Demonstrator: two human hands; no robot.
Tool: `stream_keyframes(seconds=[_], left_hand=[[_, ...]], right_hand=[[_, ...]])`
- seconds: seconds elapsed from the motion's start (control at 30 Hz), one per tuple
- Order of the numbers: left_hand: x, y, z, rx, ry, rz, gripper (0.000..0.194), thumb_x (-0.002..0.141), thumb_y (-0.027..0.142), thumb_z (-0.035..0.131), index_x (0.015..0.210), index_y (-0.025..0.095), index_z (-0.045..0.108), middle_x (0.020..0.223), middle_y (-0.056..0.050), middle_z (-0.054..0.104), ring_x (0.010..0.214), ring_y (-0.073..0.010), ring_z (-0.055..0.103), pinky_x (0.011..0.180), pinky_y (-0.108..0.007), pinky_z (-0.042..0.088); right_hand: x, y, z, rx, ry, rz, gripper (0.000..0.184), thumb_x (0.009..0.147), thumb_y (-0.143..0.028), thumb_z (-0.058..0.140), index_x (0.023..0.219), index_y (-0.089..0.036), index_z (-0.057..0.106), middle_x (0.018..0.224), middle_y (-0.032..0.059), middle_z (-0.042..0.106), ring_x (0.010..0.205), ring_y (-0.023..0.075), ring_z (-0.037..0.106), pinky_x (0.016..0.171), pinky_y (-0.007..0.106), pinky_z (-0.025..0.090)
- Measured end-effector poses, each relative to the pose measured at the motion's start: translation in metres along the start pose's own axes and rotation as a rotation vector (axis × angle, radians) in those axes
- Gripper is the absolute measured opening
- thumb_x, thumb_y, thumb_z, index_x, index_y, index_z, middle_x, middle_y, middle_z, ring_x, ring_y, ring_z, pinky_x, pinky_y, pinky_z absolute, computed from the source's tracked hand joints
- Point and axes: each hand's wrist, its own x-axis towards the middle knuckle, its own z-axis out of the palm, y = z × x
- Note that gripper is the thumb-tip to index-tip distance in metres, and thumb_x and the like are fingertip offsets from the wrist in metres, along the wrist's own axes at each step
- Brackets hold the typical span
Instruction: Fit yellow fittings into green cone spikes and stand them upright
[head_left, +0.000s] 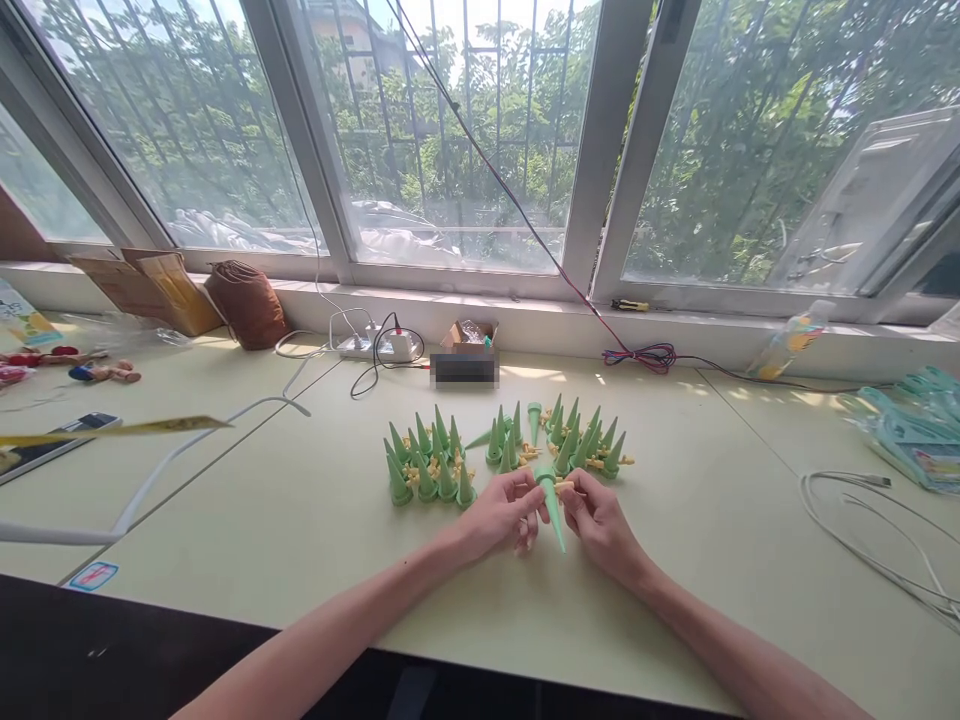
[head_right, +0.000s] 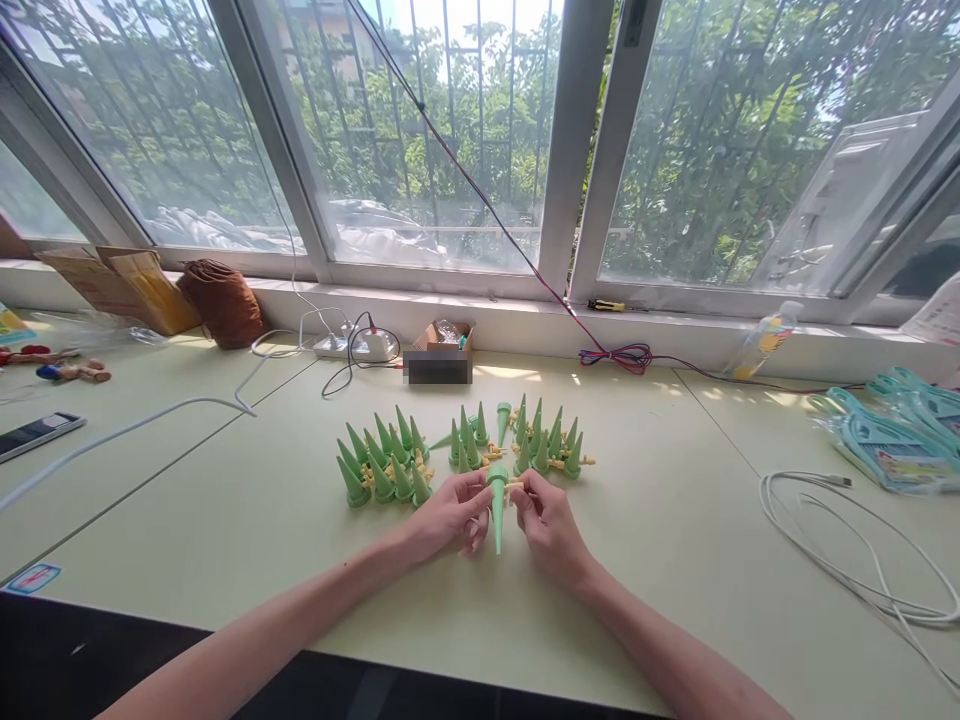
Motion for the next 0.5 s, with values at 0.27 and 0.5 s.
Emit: stream_keyframes(seconds=[0.27,0.5], left_hand=[[-0.0008,0.0005,-0.0007,0.17,0.061,0.111,0.037,0.084,0.049,0.067,0.086,0.016,0.052,0.072,0.0,0.061,0.041,-0.0086,0.056,0.035,-0.018,0.041],[-0.0029,-0.0017,0.0007,0.333,0.147,0.195,0.029,0.088,0.04,0.066,0.083,0.02,0.046,0.047,0.007,0.051,0.036,-0.0102,0.049,0.037,-0.019,0.038]], right_hand=[[-0.0008,-0.0022,-0.0014,-0.026,-0.026,0.03,0.036,0.099,-0.049,0.047,0.075,-0.022,0.041,0.057,-0.0072,0.033,0.049,0.0103,0.028,0.047,0.025,0.023],[0.0005,-0.0088,-0.0004,-0.027,-0.043,0.044,0.039,0.098,-0.051,0.047,0.074,-0.022,0.039,0.06,-0.0072,0.032,0.051,0.0105,0.027,0.048,0.025,0.023]])
